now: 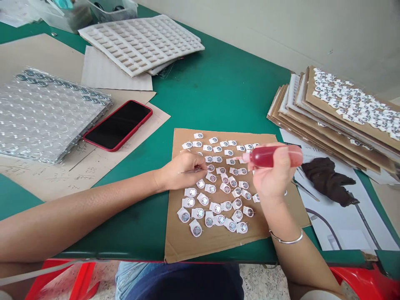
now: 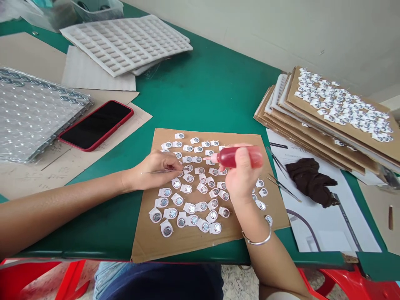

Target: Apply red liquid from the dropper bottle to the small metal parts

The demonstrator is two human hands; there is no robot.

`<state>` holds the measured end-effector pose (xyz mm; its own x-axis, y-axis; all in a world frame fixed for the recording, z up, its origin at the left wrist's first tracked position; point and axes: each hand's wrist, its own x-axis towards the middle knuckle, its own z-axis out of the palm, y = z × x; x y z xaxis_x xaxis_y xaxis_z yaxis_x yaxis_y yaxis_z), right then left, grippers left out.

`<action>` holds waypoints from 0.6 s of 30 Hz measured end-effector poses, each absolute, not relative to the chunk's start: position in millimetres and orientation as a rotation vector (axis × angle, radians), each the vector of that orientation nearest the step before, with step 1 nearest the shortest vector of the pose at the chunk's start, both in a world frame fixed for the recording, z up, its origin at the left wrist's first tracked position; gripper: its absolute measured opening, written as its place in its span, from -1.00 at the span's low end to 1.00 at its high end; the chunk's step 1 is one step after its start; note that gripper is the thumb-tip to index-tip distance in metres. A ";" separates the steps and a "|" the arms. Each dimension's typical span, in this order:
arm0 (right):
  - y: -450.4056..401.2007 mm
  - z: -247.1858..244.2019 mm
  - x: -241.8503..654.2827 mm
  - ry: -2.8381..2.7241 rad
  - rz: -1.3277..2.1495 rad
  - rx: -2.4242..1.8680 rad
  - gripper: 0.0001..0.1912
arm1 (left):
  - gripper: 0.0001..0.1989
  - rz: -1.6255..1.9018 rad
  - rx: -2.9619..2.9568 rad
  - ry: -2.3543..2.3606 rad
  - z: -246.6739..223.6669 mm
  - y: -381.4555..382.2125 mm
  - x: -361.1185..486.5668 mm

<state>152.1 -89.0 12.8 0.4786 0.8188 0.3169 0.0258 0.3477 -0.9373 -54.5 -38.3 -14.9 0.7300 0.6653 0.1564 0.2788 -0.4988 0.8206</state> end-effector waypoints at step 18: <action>-71.8 65.0 162.3 -0.840 1.008 -1.061 -0.73 | -0.86 0.871 2.046 1.114 19.5 -24.0 -75.4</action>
